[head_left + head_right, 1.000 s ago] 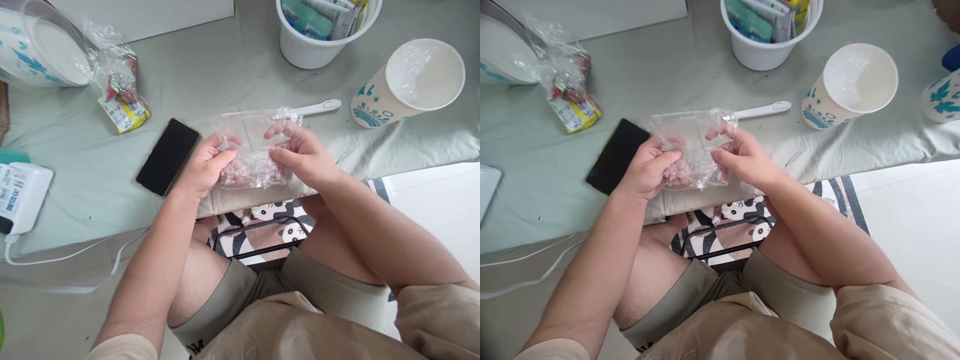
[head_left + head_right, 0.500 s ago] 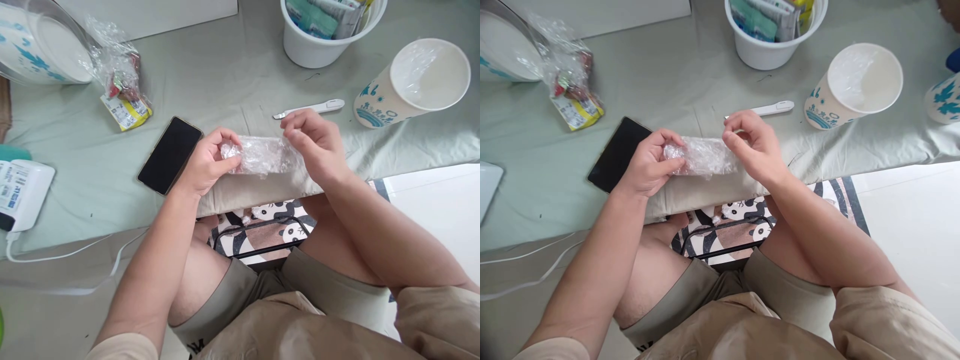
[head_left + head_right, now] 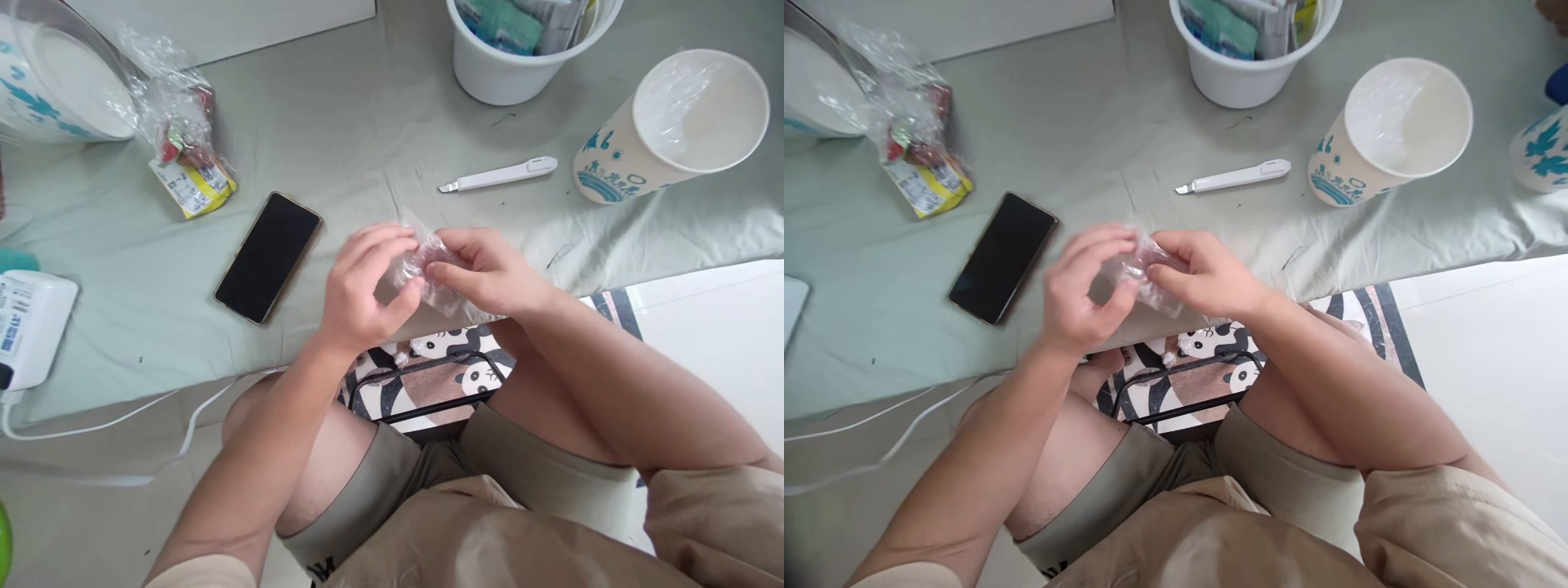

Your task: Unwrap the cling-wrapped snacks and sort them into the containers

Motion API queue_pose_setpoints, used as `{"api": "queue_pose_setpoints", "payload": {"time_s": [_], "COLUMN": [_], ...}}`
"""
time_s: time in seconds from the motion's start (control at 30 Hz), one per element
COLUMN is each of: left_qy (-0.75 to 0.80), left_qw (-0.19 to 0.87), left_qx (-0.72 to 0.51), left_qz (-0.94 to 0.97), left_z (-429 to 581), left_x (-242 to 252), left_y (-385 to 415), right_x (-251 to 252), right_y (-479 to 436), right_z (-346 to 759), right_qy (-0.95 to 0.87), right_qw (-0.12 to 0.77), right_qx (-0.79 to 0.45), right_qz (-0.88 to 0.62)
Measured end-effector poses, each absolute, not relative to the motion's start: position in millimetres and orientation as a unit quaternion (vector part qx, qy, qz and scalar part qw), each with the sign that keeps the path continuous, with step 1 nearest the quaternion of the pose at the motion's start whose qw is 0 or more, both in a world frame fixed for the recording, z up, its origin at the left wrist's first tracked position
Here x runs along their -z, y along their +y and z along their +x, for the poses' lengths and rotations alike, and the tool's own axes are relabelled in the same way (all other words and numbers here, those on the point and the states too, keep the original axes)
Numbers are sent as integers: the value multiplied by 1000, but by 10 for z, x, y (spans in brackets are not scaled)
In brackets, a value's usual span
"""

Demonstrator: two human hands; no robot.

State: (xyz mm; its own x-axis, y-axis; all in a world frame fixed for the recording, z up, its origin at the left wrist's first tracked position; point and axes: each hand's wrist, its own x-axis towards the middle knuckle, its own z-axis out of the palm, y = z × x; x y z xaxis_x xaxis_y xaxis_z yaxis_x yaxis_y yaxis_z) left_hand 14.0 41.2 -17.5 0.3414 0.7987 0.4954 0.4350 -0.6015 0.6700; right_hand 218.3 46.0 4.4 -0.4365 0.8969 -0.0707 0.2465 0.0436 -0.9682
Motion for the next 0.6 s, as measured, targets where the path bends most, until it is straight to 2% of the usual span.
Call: {"api": "queue_pose_setpoints", "payload": {"time_s": [0.1, 0.3, 0.47, 0.6], "left_qy": [439, 481, 446, 479], "left_qw": [365, 468, 532, 508], "left_qx": [-387, -432, -448, -484], "left_qz": [724, 603, 564, 527], "left_z": [241, 230, 168, 169], "left_x": [166, 219, 213, 233], "left_y": [398, 522, 495, 532], "right_x": [-10, 93, 89, 76], "right_y": [451, 463, 474, 573], "right_z": [2192, 2181, 2067, 1972], "right_qy": [-678, -703, -654, -624], "right_qw": [326, 415, 411, 445], "right_qx": [-523, -346, -449, -439], "right_qz": [-401, -463, -448, -469]}}
